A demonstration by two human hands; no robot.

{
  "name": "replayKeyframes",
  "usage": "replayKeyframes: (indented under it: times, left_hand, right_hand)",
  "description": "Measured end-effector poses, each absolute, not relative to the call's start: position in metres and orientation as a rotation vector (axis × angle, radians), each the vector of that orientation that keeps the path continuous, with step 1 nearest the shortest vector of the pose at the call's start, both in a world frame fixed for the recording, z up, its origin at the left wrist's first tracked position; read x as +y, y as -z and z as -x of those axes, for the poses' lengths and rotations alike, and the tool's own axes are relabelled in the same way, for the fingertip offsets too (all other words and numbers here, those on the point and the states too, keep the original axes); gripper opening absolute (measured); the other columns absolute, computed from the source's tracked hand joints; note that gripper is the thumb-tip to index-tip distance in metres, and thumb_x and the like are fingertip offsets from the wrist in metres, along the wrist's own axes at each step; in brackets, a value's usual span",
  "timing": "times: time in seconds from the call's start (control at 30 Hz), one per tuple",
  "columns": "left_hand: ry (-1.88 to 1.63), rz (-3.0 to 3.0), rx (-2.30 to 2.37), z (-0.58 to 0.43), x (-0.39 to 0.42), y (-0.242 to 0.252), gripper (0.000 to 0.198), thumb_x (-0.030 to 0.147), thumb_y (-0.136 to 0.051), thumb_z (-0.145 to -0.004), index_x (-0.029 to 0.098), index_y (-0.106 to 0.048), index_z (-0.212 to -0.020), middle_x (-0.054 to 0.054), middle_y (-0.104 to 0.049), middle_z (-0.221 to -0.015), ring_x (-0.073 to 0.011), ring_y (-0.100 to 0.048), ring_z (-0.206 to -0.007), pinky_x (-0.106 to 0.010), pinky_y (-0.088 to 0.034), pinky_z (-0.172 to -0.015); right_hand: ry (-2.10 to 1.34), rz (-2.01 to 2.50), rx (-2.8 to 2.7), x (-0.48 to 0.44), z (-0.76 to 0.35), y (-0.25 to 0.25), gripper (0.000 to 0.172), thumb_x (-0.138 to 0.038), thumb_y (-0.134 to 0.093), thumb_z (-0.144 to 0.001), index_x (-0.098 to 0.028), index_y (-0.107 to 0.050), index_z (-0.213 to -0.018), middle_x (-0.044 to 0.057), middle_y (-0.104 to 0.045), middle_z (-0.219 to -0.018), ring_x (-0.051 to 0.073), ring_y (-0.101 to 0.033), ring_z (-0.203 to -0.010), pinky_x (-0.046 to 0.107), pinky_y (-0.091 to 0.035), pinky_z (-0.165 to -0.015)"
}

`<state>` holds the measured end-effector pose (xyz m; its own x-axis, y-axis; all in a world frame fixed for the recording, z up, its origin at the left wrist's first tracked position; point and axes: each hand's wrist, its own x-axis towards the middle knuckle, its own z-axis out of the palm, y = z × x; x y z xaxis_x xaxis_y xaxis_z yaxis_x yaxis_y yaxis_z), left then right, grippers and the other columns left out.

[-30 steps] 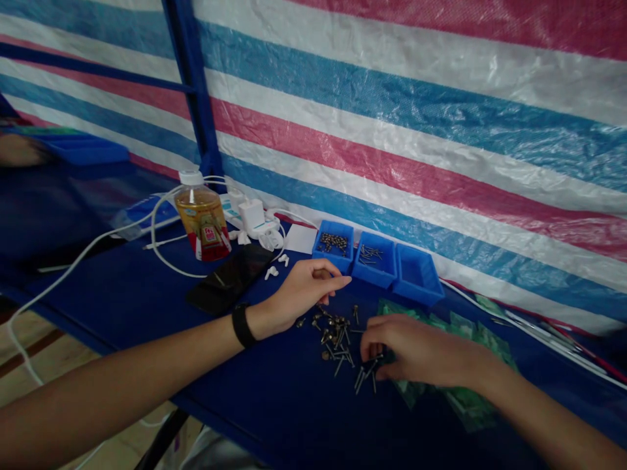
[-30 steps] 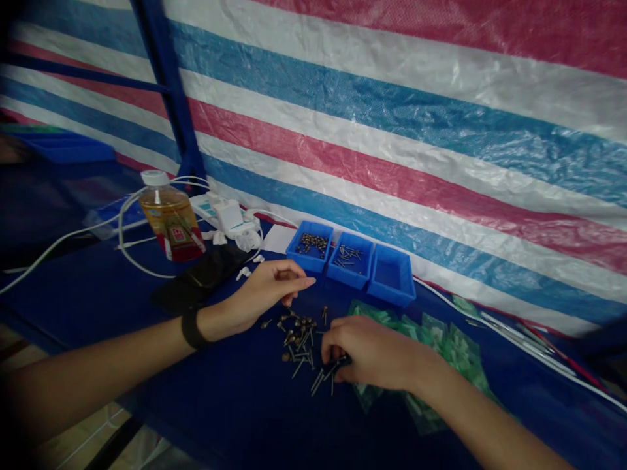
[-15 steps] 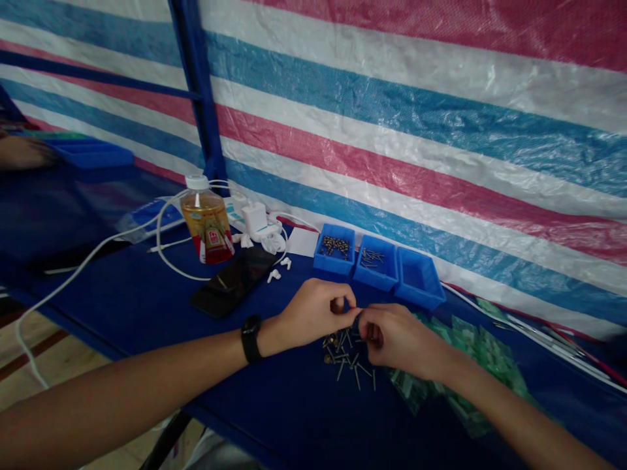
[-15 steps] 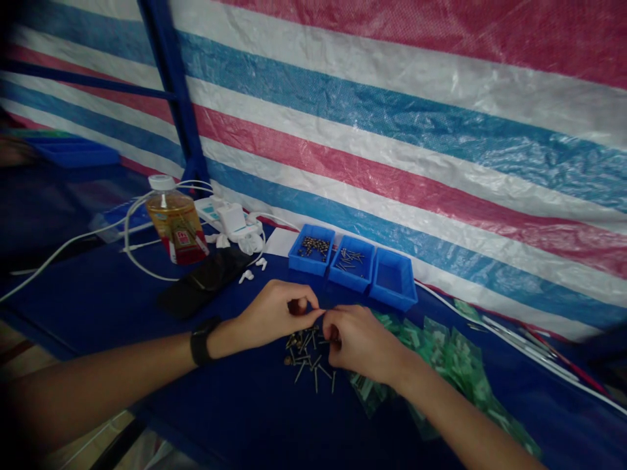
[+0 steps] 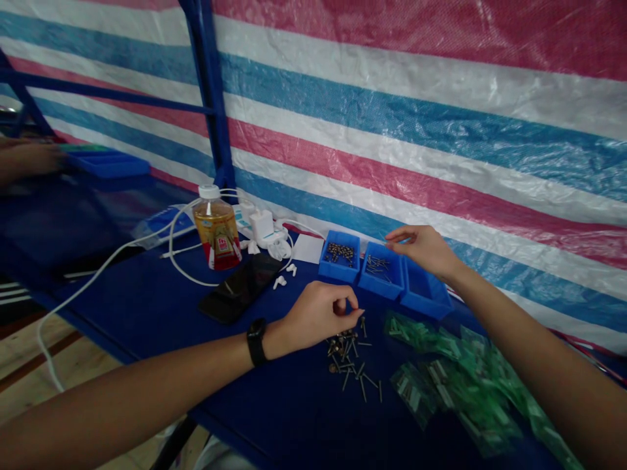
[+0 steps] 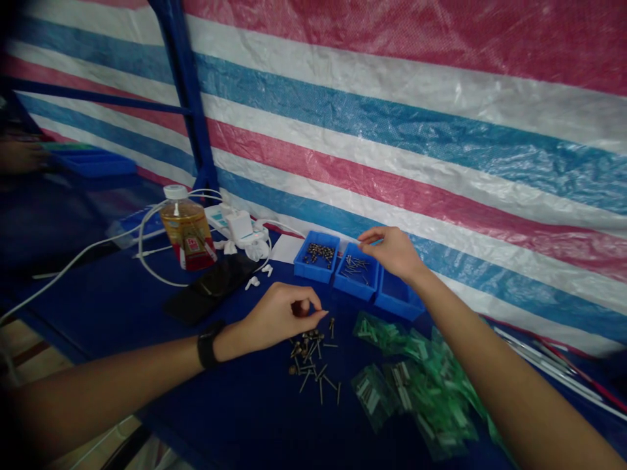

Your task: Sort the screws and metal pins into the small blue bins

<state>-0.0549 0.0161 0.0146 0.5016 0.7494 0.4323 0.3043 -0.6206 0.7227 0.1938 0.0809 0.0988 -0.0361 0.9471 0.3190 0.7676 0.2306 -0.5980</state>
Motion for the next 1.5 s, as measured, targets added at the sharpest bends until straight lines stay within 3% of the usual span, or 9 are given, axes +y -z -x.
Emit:
replayKeyframes:
  times: [0.13,0.23,0.3,0.5,0.73,0.97,1.23,1.33,1.5]
  left_hand:
    - [-1.04,-2.213,0.883,0.056,0.016,-0.016,0.013,0.026,-0.067,-0.082,0.018,-0.066,-0.071,0.006,-0.053,-0.053,-0.0072,-0.046,-0.048,-0.02,-0.031,-0.052]
    - [-1.089,-2.313,0.935,0.057,0.016,-0.017,0.013,0.018,-0.064,-0.079,0.018,-0.062,-0.066,0.006,-0.053,-0.053,-0.0073,-0.047,-0.049,-0.02,-0.03,-0.053]
    - [-1.114,-2.359,0.956,0.058,0.016,-0.017,0.011,0.014,-0.062,-0.076,0.018,-0.059,-0.066,0.006,-0.052,-0.053,-0.0076,-0.047,-0.049,-0.021,-0.029,-0.053]
    - [-1.129,-2.435,0.995,0.059,0.019,-0.016,0.011,0.013,-0.059,-0.075,0.018,-0.056,-0.066,0.006,-0.052,-0.054,-0.0075,-0.047,-0.05,-0.021,-0.03,-0.055]
    - [-1.101,-2.426,1.037,0.058,0.02,-0.016,0.012,0.017,-0.058,-0.079,0.019,-0.056,-0.068,0.006,-0.051,-0.053,-0.009,-0.048,-0.051,-0.022,-0.031,-0.055]
    - [-1.071,-2.432,1.032,0.057,0.018,-0.017,0.011,0.016,-0.062,-0.078,0.02,-0.058,-0.068,0.006,-0.052,-0.054,-0.0092,-0.048,-0.052,-0.021,-0.031,-0.054]
    - [-1.092,-2.438,1.019,0.058,0.018,-0.017,0.011,0.017,-0.061,-0.078,0.019,-0.058,-0.068,0.006,-0.054,-0.055,-0.0083,-0.048,-0.05,-0.021,-0.03,-0.054]
    - [-1.046,-2.432,1.028,0.059,0.018,-0.018,0.011,0.018,-0.061,-0.079,0.019,-0.059,-0.068,0.005,-0.057,-0.056,-0.0086,-0.049,-0.051,-0.022,-0.03,-0.054]
    - [-1.07,-2.427,1.033,0.059,0.018,-0.02,0.011,0.018,-0.061,-0.08,0.019,-0.059,-0.069,0.005,-0.057,-0.056,-0.0088,-0.05,-0.05,-0.021,-0.031,-0.054]
  right_hand:
    - [-0.324,1.591,-1.857,0.064,-0.18,-0.104,0.026,-0.033,-0.068,-0.082,-0.018,-0.074,-0.102,0.008,-0.076,-0.098,0.02,-0.068,-0.081,0.034,-0.051,-0.074]
    - [-0.741,1.539,-1.997,0.025,-0.161,-0.094,0.027,-0.038,-0.061,-0.087,-0.02,-0.072,-0.105,0.006,-0.074,-0.088,0.018,-0.067,-0.073,0.029,-0.049,-0.061]
    - [-0.867,1.554,-2.161,-0.006,-0.15,-0.079,0.029,-0.036,-0.067,-0.083,-0.021,-0.071,-0.107,0.005,-0.074,-0.093,0.018,-0.067,-0.073,0.03,-0.05,-0.063]
    - [-0.514,1.69,-2.302,-0.046,-0.131,-0.03,0.035,-0.016,-0.068,-0.076,-0.021,-0.071,-0.111,0.006,-0.067,-0.1,0.019,-0.065,-0.084,0.034,-0.05,-0.079]
    - [-0.506,1.728,-2.198,-0.035,-0.14,-0.015,0.017,-0.009,-0.061,-0.076,-0.019,-0.072,-0.084,0.003,-0.068,-0.084,0.017,-0.065,-0.07,0.03,-0.05,-0.069]
    - [-0.566,1.881,-2.18,-0.039,-0.141,-0.025,0.032,-0.004,-0.062,-0.063,-0.018,-0.065,-0.092,0.0,-0.07,-0.074,0.018,-0.065,-0.068,0.027,-0.044,-0.06]
    - [-0.721,1.703,-1.957,-0.031,-0.15,-0.05,0.015,-0.014,-0.063,-0.062,-0.02,-0.07,-0.074,0.0,-0.069,-0.067,0.017,-0.064,-0.063,0.028,-0.049,-0.06]
    - [-0.636,1.54,-1.786,-0.01,-0.163,-0.078,0.013,-0.022,-0.065,-0.064,-0.02,-0.071,-0.076,0.001,-0.071,-0.07,0.018,-0.066,-0.066,0.03,-0.052,-0.063]
    - [-0.384,1.443,-1.497,0.04,-0.184,-0.111,0.023,-0.033,-0.074,-0.063,-0.018,-0.073,-0.08,0.007,-0.076,-0.08,0.022,-0.069,-0.074,0.032,-0.053,-0.067]
